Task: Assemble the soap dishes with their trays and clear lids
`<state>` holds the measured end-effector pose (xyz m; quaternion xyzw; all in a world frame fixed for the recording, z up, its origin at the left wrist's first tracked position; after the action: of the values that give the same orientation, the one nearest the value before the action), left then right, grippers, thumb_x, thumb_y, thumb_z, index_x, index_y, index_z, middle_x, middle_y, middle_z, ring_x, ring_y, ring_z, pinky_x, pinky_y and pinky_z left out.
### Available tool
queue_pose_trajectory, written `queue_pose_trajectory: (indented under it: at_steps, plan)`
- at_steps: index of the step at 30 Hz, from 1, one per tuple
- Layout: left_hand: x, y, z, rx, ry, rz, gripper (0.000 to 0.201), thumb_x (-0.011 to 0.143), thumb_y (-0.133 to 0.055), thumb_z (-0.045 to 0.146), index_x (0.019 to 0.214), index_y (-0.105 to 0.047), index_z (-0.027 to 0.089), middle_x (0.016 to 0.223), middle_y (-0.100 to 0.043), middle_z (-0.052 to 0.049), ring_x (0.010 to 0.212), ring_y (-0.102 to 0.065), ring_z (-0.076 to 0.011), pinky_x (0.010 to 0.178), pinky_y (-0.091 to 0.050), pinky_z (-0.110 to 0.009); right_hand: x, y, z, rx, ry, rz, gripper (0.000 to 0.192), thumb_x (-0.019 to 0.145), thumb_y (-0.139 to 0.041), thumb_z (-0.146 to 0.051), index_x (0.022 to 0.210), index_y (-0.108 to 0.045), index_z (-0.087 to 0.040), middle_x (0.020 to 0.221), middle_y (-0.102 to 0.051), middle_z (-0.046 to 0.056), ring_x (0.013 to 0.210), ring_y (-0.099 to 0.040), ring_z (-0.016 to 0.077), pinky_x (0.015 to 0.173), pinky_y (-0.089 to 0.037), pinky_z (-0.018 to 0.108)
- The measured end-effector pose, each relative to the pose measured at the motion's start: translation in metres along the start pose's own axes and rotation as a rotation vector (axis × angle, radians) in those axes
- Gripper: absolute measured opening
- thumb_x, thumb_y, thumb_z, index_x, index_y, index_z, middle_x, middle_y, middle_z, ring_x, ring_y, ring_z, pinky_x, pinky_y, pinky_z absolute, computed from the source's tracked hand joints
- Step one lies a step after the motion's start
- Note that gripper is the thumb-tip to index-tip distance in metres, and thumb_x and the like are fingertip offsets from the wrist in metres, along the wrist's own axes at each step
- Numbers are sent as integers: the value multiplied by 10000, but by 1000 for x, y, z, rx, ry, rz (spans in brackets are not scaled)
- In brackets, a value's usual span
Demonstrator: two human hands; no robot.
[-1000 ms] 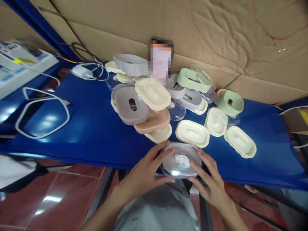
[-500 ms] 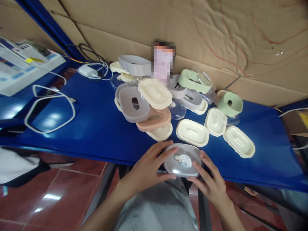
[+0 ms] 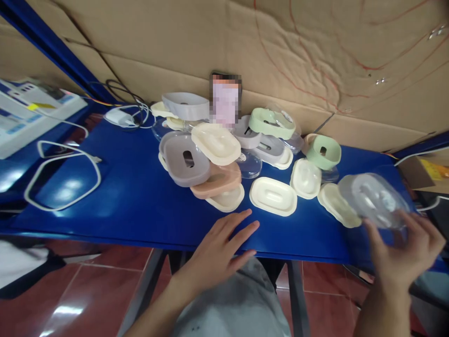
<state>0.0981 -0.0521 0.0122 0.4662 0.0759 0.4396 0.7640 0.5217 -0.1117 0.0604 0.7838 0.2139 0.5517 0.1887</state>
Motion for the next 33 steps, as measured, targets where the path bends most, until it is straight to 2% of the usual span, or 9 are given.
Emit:
queue_pose_trajectory:
  at_steps: [4, 7, 10, 12, 16, 18, 24, 29, 33]
  plan:
    - [31, -7, 14, 116, -68, 5, 568, 1109, -576, 349, 1636, -408, 219, 1730, -407, -173, 1595, -412, -353, 1239, -471, -556, 24, -19, 111, -79, -160, 23, 740, 509, -1057, -516, 1170, -854, -252, 1220, -669, 230, 1125, -736, 423, 644, -622, 450]
    - [48, -18, 20, 192, -92, -40, 609, 1093, -609, 356, 1641, -394, 200, 1731, -398, -194, 1624, -366, -367, 1282, -407, -585, 25, -32, 124, -97, -110, -57, 686, 618, -1000, -576, 1181, -823, -224, 1143, -688, 232, 1193, -708, 429, 750, -635, 492]
    - [48, -31, 25, 235, -118, -106, 426, 1075, -630, 309, 1474, -562, 176, 1545, -594, -178, 1519, -506, -364, 1294, -356, -622, 26, -34, 85, -111, 11, -92, 607, 820, -878, -557, 1329, -754, -251, 1286, -699, 262, 1331, -646, 468, 1038, -563, 627]
    - [41, -35, 26, 235, -129, -121, 254, 1060, -600, 184, 1310, -647, 188, 1341, -691, -126, 1386, -608, -320, 1301, -331, -614, 30, -43, 49, -69, 85, -153, 530, 930, -787, -480, 1411, -706, -273, 1366, -703, 238, 1358, -647, 441, 1134, -516, 614]
    - [22, -30, 27, 179, -140, -76, 462, 979, -537, -13, 1369, -624, 220, 1159, -718, -71, 1213, -675, -250, 1276, -353, -567, 33, -102, -24, 131, 267, -508, 408, 1043, -633, -431, 1398, -700, -241, 1394, -726, 160, 1310, -697, 358, 1135, -552, 564]
    - [16, -24, 24, 141, -127, -45, 568, 969, -512, -44, 1464, -568, 228, 1147, -730, -64, 1198, -680, -243, 1258, -372, -566, 36, -125, -48, 163, 340, -584, 443, 1049, -611, -460, 1397, -692, -198, 1405, -719, 170, 1322, -686, 365, 1123, -557, 592]
    - [9, -2, 18, 108, -115, 99, 376, 1046, -544, 65, 1380, -627, 215, 1265, -718, -116, 1205, -685, -275, 1120, -523, -557, 71, -151, -74, 142, 358, -561, 496, 1044, -654, -466, 1455, -638, -189, 1423, -686, 184, 1355, -650, 340, 1154, -533, 530]
    - [11, -5, 13, 54, -105, 91, 232, 1070, -559, 117, 1249, -673, 210, 1232, -728, -95, 1197, -700, -249, 1109, -578, -490, 98, -179, -89, 119, 412, -595, 419, 1062, -627, -494, 1330, -733, -190, 1409, -699, 165, 1331, -675, 313, 1132, -550, 468]
    - [4, -1, 10, -11, -81, 112, 175, 1057, -561, 100, 1170, -657, 194, 1333, -692, -118, 1355, -644, -261, 1193, -551, -475, 82, -150, -120, 224, 428, -582, 349, 1081, -613, -368, 1391, -706, -238, 1351, -749, 103, 1297, -703, 302, 1143, -564, 497]
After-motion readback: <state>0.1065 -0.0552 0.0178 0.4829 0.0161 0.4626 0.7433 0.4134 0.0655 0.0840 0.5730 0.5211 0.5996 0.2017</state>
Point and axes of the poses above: each hand's wrist, its own x-axis towards the middle knuckle, its own y-axis out of the back of the hand, z = x × y, the point moved 10 cm from there along x, towards the middle knuckle
